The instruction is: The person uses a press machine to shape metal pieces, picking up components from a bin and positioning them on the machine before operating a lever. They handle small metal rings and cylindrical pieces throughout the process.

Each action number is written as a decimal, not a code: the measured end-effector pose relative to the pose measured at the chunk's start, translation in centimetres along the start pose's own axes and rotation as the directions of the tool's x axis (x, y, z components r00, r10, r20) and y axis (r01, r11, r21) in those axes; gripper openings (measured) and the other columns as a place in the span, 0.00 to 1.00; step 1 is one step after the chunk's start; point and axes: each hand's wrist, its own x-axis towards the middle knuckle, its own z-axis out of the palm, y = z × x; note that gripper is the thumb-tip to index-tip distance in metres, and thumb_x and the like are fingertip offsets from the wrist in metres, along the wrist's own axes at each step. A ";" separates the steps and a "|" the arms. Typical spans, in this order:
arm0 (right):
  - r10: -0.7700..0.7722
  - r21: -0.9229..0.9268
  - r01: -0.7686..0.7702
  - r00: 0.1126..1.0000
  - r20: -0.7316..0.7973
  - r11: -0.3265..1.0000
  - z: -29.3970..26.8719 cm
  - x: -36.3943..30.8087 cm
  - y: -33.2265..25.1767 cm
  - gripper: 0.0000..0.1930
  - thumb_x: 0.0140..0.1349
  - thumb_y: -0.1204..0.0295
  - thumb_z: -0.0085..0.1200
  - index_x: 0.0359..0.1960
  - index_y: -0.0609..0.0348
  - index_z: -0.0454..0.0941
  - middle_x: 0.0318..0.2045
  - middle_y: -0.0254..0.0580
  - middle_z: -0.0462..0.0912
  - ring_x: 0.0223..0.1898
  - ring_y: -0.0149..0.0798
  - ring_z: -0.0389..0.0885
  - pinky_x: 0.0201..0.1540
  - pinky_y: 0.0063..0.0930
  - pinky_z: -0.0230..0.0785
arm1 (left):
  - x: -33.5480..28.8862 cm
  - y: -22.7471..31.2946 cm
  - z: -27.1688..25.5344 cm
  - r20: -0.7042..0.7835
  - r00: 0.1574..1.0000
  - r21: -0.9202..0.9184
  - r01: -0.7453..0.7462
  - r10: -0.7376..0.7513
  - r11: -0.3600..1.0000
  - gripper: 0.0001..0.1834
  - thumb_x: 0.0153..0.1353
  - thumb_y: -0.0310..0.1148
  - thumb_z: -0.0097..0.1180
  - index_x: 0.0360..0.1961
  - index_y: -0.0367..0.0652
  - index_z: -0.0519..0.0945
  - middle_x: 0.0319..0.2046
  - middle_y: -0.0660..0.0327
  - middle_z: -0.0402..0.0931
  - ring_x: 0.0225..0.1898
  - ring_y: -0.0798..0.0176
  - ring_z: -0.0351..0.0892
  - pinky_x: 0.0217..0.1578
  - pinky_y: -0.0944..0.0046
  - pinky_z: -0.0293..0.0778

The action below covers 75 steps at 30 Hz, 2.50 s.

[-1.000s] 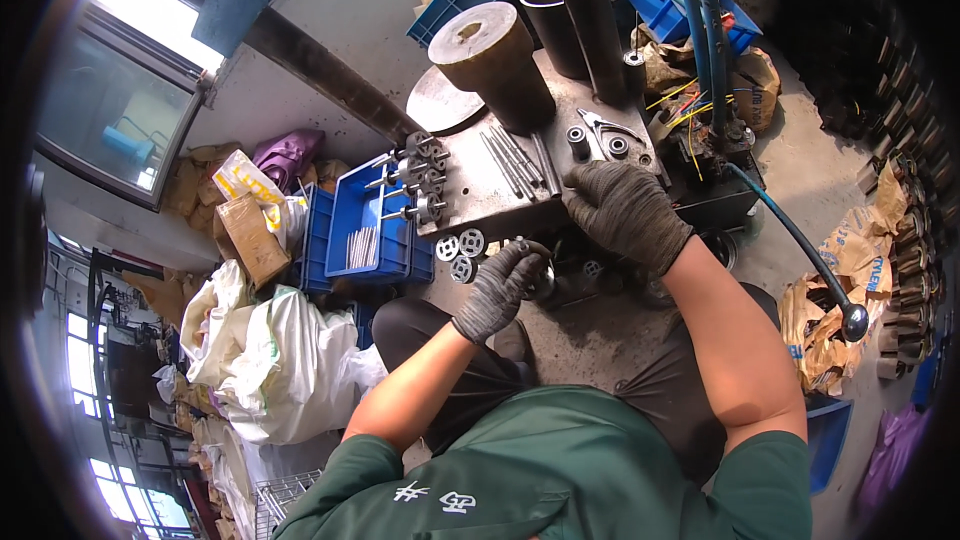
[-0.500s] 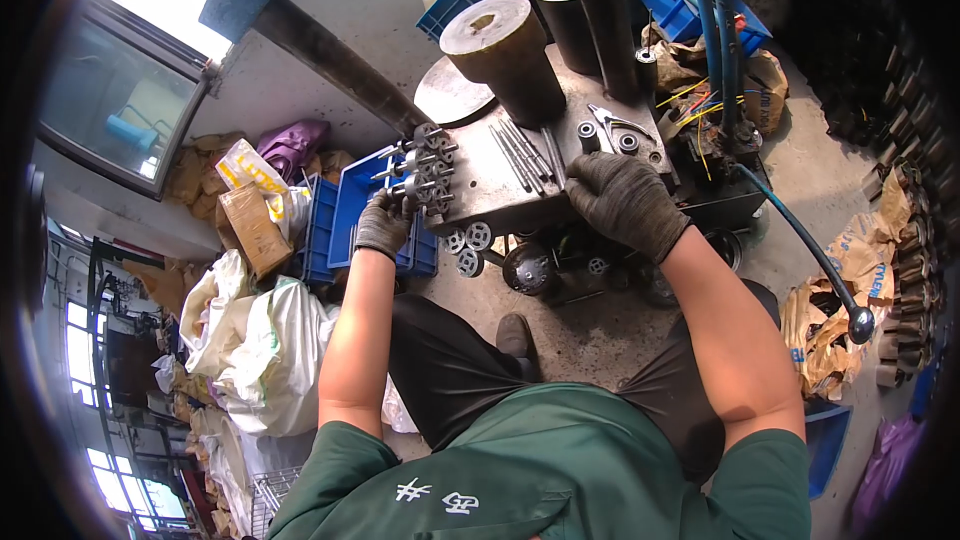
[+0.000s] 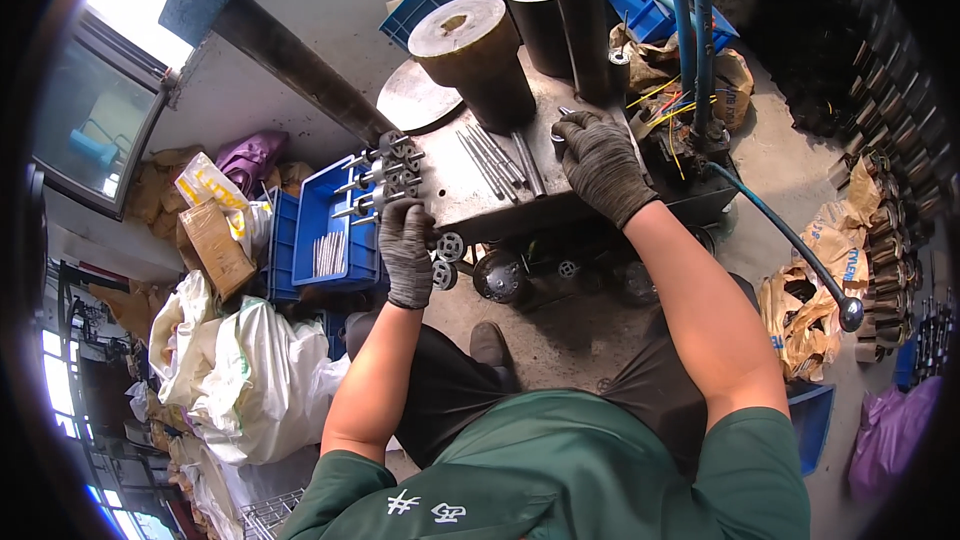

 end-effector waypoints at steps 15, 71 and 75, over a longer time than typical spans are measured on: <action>0.043 -0.094 -0.043 0.999 0.001 0.995 3.3 -0.4 0.9 0.11 0.57 0.69 0.66 0.43 0.53 0.88 0.50 0.39 0.87 0.54 0.51 0.80 0.58 0.42 0.73 | 1.9 1.3 5.0 0.540 0.842 0.786 -0.506 0.006 0.355 0.21 0.55 0.36 0.70 0.51 0.50 0.83 0.47 0.51 0.78 0.50 0.44 0.78 0.51 0.47 0.78; 0.381 0.744 -0.665 0.707 0.596 0.069 -1.5 -1.7 -6.5 0.19 0.74 0.62 0.55 0.57 0.64 0.79 0.40 0.40 0.86 0.42 0.33 0.85 0.47 0.29 0.80 | -3.5 -0.5 7.0 0.683 0.671 0.179 0.231 -0.289 0.956 0.19 0.72 0.31 0.57 0.60 0.36 0.74 0.44 0.60 0.79 0.44 0.69 0.76 0.48 0.65 0.78; 0.333 0.714 -0.697 0.691 0.642 0.069 -0.9 -2.7 -8.1 0.16 0.75 0.63 0.55 0.56 0.62 0.80 0.44 0.37 0.86 0.45 0.29 0.84 0.48 0.26 0.79 | -3.5 -0.6 6.8 0.673 0.709 0.022 0.268 -0.213 0.963 0.19 0.72 0.31 0.57 0.60 0.36 0.75 0.46 0.60 0.80 0.46 0.68 0.77 0.50 0.65 0.77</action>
